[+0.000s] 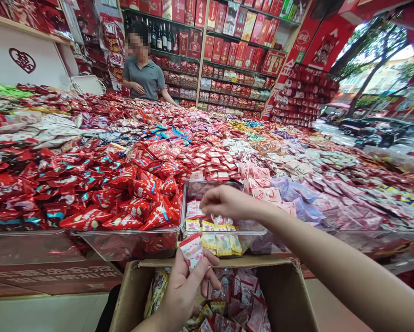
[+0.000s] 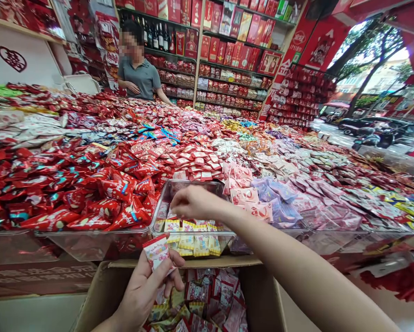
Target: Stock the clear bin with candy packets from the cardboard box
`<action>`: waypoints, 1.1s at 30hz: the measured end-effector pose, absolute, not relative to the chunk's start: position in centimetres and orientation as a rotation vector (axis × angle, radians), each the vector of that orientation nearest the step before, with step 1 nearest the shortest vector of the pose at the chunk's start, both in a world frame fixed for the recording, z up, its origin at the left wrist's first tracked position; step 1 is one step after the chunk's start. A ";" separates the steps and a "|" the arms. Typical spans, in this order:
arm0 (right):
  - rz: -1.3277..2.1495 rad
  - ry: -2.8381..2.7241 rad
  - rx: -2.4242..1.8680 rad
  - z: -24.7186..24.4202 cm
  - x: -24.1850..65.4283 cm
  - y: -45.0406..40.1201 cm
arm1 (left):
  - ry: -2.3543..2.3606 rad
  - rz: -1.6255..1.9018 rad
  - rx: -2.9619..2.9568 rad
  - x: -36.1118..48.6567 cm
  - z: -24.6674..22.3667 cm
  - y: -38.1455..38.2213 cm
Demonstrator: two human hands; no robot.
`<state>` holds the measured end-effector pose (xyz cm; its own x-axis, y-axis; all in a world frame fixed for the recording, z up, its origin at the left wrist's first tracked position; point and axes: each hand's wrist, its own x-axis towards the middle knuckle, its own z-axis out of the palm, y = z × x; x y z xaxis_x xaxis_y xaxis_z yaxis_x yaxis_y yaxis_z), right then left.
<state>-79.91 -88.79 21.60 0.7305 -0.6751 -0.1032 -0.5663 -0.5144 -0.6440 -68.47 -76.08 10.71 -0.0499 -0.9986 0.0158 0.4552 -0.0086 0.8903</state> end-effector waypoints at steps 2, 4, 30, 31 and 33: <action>-0.199 1.216 -2.444 20.3 -79.8 -91.8 | -0.899 -1.382 0.892 -68.4 10.9 -76.2; -0.100 1.427 -2.496 18.4 -79.6 -94.1 | -0.908 -1.373 0.923 -68.3 10.8 -76.3; -0.251 0.775 -2.437 25.3 -79.6 -87.8 | -0.759 -1.340 0.760 -67.6 11.2 -76.3; -0.222 0.719 -2.423 25.2 -79.2 -87.3 | -0.712 -1.335 0.786 -67.8 11.5 -76.2; -0.153 0.659 -2.320 24.4 -78.8 -87.8 | -0.663 -1.289 0.886 -68.1 12.2 -75.9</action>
